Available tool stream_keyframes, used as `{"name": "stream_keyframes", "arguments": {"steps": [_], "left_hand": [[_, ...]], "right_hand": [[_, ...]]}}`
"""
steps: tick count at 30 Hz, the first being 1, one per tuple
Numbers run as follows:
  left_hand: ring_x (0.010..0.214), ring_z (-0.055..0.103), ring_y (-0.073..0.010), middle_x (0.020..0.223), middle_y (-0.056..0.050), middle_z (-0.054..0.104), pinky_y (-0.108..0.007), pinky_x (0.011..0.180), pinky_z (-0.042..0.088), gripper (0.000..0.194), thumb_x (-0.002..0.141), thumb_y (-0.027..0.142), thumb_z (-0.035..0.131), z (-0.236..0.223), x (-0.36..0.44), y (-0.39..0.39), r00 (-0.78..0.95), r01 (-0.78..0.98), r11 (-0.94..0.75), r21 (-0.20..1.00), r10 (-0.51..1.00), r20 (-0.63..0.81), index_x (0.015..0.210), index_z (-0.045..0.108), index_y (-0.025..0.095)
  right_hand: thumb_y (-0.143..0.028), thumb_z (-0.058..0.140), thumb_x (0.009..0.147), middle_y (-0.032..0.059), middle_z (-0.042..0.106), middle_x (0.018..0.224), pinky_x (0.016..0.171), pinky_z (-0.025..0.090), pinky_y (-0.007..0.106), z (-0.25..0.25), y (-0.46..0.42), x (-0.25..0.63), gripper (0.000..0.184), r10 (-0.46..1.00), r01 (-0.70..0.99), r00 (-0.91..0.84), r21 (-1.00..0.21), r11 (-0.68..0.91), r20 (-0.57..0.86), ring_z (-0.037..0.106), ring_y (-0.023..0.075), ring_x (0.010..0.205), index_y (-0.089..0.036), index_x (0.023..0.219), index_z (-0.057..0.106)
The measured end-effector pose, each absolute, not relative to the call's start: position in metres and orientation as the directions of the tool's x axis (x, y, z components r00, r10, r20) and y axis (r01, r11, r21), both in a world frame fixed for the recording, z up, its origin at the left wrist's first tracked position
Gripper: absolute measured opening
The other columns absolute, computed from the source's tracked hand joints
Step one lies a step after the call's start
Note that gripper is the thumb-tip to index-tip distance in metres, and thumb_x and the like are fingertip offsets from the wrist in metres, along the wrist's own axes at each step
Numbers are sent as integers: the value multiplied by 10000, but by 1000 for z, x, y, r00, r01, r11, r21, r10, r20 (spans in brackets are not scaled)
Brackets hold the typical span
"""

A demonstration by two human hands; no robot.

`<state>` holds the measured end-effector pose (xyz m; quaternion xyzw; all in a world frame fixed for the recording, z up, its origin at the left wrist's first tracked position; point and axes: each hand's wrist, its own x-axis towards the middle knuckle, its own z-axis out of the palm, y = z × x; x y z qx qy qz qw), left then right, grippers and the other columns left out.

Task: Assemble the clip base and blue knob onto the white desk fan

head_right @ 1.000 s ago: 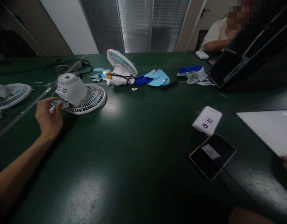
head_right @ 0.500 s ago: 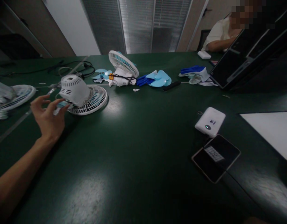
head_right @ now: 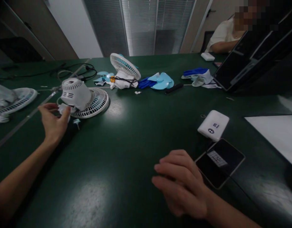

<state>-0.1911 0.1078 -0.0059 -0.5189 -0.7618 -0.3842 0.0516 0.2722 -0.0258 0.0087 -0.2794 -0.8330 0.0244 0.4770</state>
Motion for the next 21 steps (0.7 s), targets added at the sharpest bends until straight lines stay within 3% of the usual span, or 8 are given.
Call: {"name": "stream_keyframes", "arguments": {"steps": [2, 4, 7, 11, 16, 21], "left_hand": [[777, 576, -173, 926, 4, 604, -229, 613, 428, 272, 951, 353, 624, -6, -196, 110, -492, 796, 214, 566, 774, 399, 1115, 544, 151], [690, 533, -152, 773, 38, 545, -201, 563, 370, 142, 965, 302, 595, -4, -195, 108, -486, 794, 216, 568, 787, 380, 977, 557, 165], [683, 565, -138, 778, 44, 581, -181, 570, 407, 102, 984, 271, 558, -2, -178, 101, -422, 790, 155, 593, 839, 344, 998, 548, 170], [724, 632, -145, 901, 13, 646, -200, 597, 484, 200, 950, 329, 613, -4, -145, 94, -298, 768, 41, 640, 907, 299, 1070, 556, 179], [538, 583, -144, 759, -4, 609, -228, 473, 450, 148, 949, 311, 527, -8, -127, 94, -292, 724, 8, 689, 909, 297, 1008, 537, 176], [576, 591, -154, 727, 18, 586, -231, 513, 451, 139, 944, 340, 539, -11, -93, 75, -131, 666, -104, 738, 959, 253, 930, 501, 207]], "right_hand": [[-31, 519, 898, 65, 679, 995, 727, 571, 380, 2, -8, 261, 291, 490, 380, -418, -343, 859, 765, 645, 222, 943, -218, 1034, 696], [8, 492, 869, 81, 658, 1008, 716, 553, 375, -2, 3, 251, 304, 577, 372, -409, -449, 813, 707, 629, 218, 936, -178, 1021, 678], [17, 479, 883, 67, 640, 978, 724, 526, 360, -6, 9, 241, 291, 675, 369, -378, -566, 737, 633, 610, 199, 917, -176, 991, 667], [15, 471, 902, 60, 634, 1000, 756, 507, 353, -12, 12, 238, 298, 733, 385, -382, -624, 680, 563, 602, 189, 937, -183, 1011, 665], [3, 466, 913, 59, 626, 1041, 785, 497, 352, -18, 13, 238, 301, 733, 391, -423, -623, 677, 532, 596, 187, 965, -192, 1047, 653], [-33, 479, 932, 68, 627, 1085, 813, 495, 362, -19, 10, 234, 297, 711, 420, -510, -582, 696, 483, 586, 195, 981, -190, 1132, 632]]}}
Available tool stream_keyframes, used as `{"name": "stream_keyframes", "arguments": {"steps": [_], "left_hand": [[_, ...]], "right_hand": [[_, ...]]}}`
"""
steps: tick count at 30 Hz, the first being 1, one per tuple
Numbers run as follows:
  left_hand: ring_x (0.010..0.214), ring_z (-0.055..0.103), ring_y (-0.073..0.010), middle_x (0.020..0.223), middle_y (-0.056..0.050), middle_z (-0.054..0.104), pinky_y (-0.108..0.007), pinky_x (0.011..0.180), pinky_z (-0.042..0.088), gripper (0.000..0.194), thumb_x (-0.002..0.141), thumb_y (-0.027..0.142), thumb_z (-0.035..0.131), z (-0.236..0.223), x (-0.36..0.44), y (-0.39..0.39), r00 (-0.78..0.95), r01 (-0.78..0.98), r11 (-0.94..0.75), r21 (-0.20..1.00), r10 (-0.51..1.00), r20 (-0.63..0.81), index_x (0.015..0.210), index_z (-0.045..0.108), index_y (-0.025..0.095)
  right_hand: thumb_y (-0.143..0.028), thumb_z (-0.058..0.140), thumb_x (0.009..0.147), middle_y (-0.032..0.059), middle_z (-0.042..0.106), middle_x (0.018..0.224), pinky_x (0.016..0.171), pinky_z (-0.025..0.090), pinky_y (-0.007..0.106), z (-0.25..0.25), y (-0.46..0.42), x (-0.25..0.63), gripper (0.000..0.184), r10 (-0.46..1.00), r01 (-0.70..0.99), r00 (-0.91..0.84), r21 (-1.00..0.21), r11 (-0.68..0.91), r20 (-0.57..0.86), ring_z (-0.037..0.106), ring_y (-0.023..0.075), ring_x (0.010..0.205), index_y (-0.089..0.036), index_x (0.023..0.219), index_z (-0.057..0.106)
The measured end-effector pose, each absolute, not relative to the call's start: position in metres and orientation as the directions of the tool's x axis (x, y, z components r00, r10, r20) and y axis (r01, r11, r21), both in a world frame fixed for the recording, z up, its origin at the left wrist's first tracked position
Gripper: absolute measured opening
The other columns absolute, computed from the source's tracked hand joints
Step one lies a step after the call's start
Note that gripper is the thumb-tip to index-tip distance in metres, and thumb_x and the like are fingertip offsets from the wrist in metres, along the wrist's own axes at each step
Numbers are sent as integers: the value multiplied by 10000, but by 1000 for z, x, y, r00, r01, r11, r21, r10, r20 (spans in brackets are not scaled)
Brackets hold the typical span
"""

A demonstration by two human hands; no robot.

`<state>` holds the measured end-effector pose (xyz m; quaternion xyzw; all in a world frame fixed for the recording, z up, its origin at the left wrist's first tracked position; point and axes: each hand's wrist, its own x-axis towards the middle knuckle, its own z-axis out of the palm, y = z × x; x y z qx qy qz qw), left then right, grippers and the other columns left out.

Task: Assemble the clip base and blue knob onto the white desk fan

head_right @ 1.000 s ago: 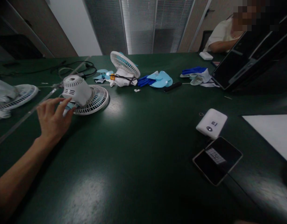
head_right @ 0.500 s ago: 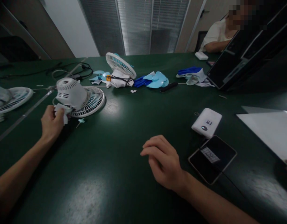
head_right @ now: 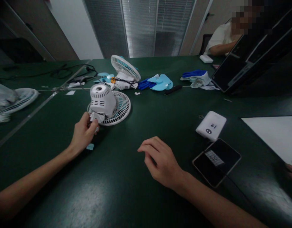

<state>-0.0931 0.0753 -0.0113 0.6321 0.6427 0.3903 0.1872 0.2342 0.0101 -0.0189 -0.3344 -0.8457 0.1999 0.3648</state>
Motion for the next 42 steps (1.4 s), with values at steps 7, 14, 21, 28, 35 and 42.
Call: {"name": "stream_keyframes", "arguments": {"steps": [7, 14, 21, 28, 35, 42], "left_hand": [[624, 499, -122, 746, 33, 528, -225, 574, 395, 130, 982, 268, 509, -21, -3, 41, 16, 497, -230, 836, 966, 257, 883, 451, 207], [699, 517, -137, 841, 9, 582, -248, 640, 421, 41, 1001, 239, 503, -16, 41, 29, 119, 300, -198, 933, 978, 170, 991, 506, 200], [770, 556, -167, 895, -7, 575, -274, 704, 445, 103, 991, 292, 556, -14, 29, 21, 220, 238, -171, 956, 968, 119, 1047, 511, 218], [972, 577, -245, 1084, -80, 604, -387, 875, 465, 218, 960, 197, 582, -16, 7, 8, 345, 448, -257, 857, 933, 100, 1170, 528, 220], [924, 633, -190, 1158, -61, 617, -331, 850, 547, 460, 875, 221, 759, -14, 10, 11, 200, -50, -51, 997, 978, 60, 1266, 519, 249], [909, 664, -179, 1033, -7, 579, -291, 774, 600, 529, 711, 156, 882, -12, 15, 18, 121, -245, 34, 969, 993, -4, 1095, 528, 238]], "right_hand": [[-179, 530, 978, 96, 565, 1373, 984, 470, 476, -14, -12, 210, 453, 534, 428, -794, -357, 830, 291, 528, 285, 1210, -215, 1427, 487], [-328, 570, 1009, 69, 666, 1165, 836, 491, 413, -22, -16, 204, 223, 584, 526, -739, -254, 812, 336, 620, 248, 1008, -223, 1200, 614], [-220, 595, 981, 88, 677, 1162, 811, 521, 415, -24, -13, 203, 264, 533, 479, -771, -236, 846, 347, 624, 249, 962, -189, 1243, 613], [-37, 588, 882, 107, 667, 1127, 839, 556, 358, -11, -10, 225, 332, 518, 301, -663, -442, 845, 541, 624, 205, 972, -135, 1198, 606], [-15, 589, 860, 96, 631, 1184, 868, 553, 399, 8, 9, 242, 401, 679, 360, -287, -580, 730, 676, 638, 230, 1058, -213, 1206, 634], [-60, 573, 889, 69, 659, 1096, 886, 552, 448, -12, 38, 225, 346, 692, 263, -203, -643, 720, 692, 644, 239, 1040, -233, 1181, 639]]}}
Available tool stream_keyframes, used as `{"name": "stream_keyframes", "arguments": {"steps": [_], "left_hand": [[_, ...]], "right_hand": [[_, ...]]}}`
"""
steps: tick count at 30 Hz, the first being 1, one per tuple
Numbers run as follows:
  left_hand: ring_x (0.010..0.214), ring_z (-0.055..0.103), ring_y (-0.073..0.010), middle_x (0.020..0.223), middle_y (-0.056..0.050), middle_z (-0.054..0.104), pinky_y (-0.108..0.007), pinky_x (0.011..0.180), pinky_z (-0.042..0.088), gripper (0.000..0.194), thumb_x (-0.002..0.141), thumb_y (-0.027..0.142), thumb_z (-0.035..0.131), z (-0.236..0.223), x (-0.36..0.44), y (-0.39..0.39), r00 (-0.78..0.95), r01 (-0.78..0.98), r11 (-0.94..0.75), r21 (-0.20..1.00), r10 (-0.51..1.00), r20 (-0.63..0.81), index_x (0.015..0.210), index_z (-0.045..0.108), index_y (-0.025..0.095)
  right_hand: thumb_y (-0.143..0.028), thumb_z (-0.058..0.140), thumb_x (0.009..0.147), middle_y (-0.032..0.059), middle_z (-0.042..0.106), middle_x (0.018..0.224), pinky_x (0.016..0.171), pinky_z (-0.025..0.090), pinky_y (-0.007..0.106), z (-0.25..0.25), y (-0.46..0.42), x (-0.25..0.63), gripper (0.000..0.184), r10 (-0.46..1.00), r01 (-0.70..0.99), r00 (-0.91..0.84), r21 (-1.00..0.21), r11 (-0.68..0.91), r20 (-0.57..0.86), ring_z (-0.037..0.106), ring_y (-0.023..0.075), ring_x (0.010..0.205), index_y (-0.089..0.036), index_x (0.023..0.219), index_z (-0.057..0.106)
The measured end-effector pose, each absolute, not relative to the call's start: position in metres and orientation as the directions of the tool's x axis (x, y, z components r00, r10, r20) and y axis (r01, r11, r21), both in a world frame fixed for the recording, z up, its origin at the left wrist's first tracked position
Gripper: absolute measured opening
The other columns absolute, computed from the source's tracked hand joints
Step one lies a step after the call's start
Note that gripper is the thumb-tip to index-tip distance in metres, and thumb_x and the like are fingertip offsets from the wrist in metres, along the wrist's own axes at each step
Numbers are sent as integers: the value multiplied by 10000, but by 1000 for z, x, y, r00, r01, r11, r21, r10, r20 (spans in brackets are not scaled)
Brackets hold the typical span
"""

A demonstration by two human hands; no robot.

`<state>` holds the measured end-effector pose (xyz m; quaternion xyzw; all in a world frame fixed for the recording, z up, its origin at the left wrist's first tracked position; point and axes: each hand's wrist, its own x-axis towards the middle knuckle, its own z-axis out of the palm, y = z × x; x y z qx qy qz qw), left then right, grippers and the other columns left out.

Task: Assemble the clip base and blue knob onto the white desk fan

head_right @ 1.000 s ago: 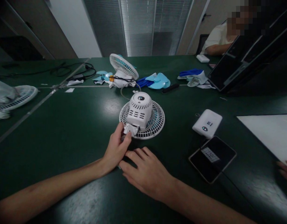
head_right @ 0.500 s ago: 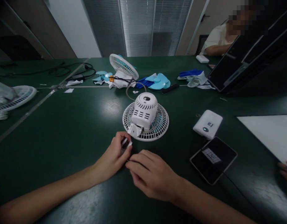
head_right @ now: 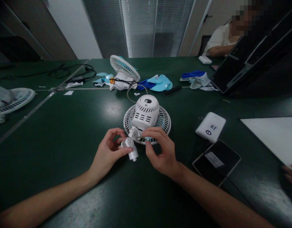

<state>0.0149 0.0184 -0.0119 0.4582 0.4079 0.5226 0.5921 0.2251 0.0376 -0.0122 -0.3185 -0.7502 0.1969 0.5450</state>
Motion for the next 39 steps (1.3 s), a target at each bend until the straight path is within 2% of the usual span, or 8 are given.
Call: {"name": "stream_keyframes", "arguments": {"steps": [4, 12, 15, 23, 27, 32, 35, 39], "left_hand": [[892, 666, -176, 965, -4, 596, -282, 761, 600, 572, 673, 131, 900, -10, 15, 24, 124, -250, 37, 967, 992, -6, 1102, 535, 226], [841, 712, -196, 988, -20, 681, -318, 752, 610, 658, 652, 170, 930, 3, 17, 25, 123, -111, -19, 994, 992, 33, 1174, 536, 239], [826, 719, -190, 1009, -30, 693, -327, 771, 617, 651, 660, 175, 925, 6, 14, 30, 107, -121, -20, 992, 994, 33, 1180, 536, 225], [871, 731, -196, 1085, -78, 724, -340, 814, 613, 442, 754, 249, 865, 1, 12, 38, 59, -82, 45, 996, 997, -40, 1125, 634, 182], [796, 738, -193, 954, -53, 770, -324, 774, 600, 345, 818, 290, 821, -10, 16, 30, 91, -90, 106, 990, 991, -98, 1120, 688, 191], [801, 726, -187, 897, -34, 772, -299, 769, 585, 280, 854, 297, 796, -14, 17, 24, 65, -86, 60, 994, 996, -55, 1105, 720, 198], [839, 719, -191, 960, -38, 758, -301, 788, 581, 255, 861, 296, 790, -14, 18, 24, 53, -68, 25, 997, 998, -21, 1093, 734, 208], [967, 687, -207, 1108, -57, 715, -306, 849, 559, 218, 900, 293, 748, -15, 18, 25, 23, -43, -35, 998, 999, 36, 1105, 759, 218]], "right_hand": [[-82, 575, 903, 67, 656, 1089, 896, 551, 449, -18, 38, 222, 302, 728, 257, -199, -682, 685, 656, 640, 235, 1046, -227, 1158, 647], [-73, 583, 890, 74, 655, 1090, 887, 550, 441, -15, 35, 225, 296, 710, 295, -222, -648, 702, 669, 641, 232, 1039, -214, 1142, 646], [-74, 580, 890, 70, 656, 1097, 888, 552, 444, -15, 34, 225, 311, 704, 294, -227, -641, 709, 673, 642, 231, 1040, -218, 1158, 643], [-63, 618, 879, 67, 663, 1166, 952, 557, 466, -14, 34, 221, 412, 697, 326, -239, -620, 713, 676, 641, 239, 1102, -238, 1252, 608], [-74, 620, 895, 65, 638, 1200, 972, 564, 472, -14, 33, 221, 411, 698, 383, -231, -596, 706, 678, 634, 238, 1119, -259, 1262, 622], [-34, 627, 895, 72, 606, 1201, 904, 604, 412, -14, 31, 223, 484, 648, 451, -268, -501, 738, 713, 628, 216, 1092, -276, 1315, 625], [-7, 624, 898, 71, 625, 1177, 899, 610, 409, -15, 31, 221, 563, 591, 446, -308, -435, 782, 746, 635, 211, 1072, -283, 1387, 582], [5, 641, 896, 74, 644, 1169, 916, 613, 390, -16, 31, 219, 580, 579, 459, -288, -420, 783, 763, 644, 202, 1072, -270, 1403, 576]]}}
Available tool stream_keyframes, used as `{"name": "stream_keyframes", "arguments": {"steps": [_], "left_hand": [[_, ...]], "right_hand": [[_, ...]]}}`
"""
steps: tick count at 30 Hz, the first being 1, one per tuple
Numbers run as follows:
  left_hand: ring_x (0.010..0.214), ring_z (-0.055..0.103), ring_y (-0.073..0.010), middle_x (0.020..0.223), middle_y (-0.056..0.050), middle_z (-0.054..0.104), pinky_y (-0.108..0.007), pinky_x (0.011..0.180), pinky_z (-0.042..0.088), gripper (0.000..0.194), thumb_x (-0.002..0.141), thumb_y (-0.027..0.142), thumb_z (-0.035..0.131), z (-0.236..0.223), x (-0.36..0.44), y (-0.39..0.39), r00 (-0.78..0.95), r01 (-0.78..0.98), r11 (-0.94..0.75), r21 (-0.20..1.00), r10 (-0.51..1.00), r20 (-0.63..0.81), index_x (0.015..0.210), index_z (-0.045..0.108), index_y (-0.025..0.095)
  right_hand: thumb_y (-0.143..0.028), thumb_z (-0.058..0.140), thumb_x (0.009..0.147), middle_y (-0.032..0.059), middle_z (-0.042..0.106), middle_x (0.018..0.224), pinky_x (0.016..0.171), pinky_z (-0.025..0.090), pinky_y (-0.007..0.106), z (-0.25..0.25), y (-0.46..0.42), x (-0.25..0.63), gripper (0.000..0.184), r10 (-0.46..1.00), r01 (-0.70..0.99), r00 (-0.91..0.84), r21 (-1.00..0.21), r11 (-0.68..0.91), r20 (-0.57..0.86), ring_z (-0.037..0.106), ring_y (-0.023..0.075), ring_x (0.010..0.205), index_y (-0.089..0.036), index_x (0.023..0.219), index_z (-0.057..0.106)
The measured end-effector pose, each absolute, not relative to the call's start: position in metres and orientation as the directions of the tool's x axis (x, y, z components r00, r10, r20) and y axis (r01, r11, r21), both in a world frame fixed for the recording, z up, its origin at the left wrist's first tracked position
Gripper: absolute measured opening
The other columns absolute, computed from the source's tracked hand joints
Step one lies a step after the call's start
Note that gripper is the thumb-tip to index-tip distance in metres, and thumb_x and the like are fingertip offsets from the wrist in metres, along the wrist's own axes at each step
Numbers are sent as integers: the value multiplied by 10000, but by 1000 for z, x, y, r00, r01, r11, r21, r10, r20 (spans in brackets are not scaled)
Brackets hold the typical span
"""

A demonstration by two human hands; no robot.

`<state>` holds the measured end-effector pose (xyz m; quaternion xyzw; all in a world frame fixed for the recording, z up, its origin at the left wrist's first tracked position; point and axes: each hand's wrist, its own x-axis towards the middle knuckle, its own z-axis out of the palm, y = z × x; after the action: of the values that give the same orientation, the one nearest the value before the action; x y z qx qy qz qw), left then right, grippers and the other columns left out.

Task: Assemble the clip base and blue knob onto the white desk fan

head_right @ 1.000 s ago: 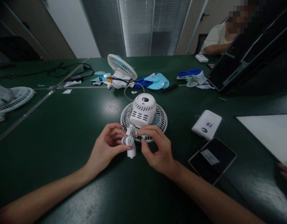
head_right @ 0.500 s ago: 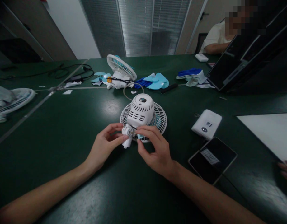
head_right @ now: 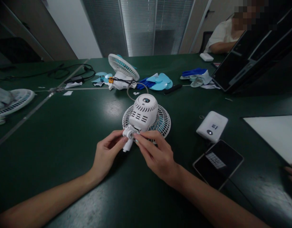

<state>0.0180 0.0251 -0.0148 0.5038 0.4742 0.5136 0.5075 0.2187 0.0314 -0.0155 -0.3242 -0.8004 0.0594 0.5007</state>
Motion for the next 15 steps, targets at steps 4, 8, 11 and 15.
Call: {"name": "stream_keyframes", "arguments": {"steps": [4, 8, 11, 15], "left_hand": [[1045, 657, -217, 1144, -62, 698, -307, 888, 539, 225, 937, 272, 706, -14, 18, 24, 29, -16, -96, 995, 995, 96, 1151, 767, 239], [1096, 645, -230, 1198, -78, 684, -309, 886, 540, 252, 951, 260, 686, -11, 21, 22, 82, 10, -154, 988, 985, 153, 1191, 760, 240], [1112, 642, -223, 1200, -83, 686, -303, 911, 529, 250, 969, 235, 665, -11, 22, 22, 111, 6, -195, 981, 975, 194, 1201, 758, 226], [1089, 655, -203, 1177, -69, 703, -298, 956, 504, 227, 974, 207, 661, -14, 20, 25, 112, 12, -196, 980, 975, 194, 1172, 772, 223]], "right_hand": [[18, 657, 887, 70, 654, 1154, 935, 610, 384, -16, 32, 218, 580, 560, 482, -309, -381, 789, 769, 651, 195, 1077, -270, 1386, 592], [-23, 682, 899, 52, 680, 1132, 894, 621, 349, -14, 32, 216, 528, 586, 495, -262, -414, 764, 767, 676, 176, 1027, -264, 1362, 602], [-56, 696, 909, 40, 706, 1106, 887, 611, 317, -12, 34, 214, 431, 628, 499, -247, -459, 735, 738, 687, 159, 996, -236, 1297, 636], [-91, 698, 921, 34, 707, 1065, 860, 603, 299, -11, 37, 214, 367, 662, 468, -268, -506, 725, 700, 683, 152, 965, -225, 1259, 656]]}}
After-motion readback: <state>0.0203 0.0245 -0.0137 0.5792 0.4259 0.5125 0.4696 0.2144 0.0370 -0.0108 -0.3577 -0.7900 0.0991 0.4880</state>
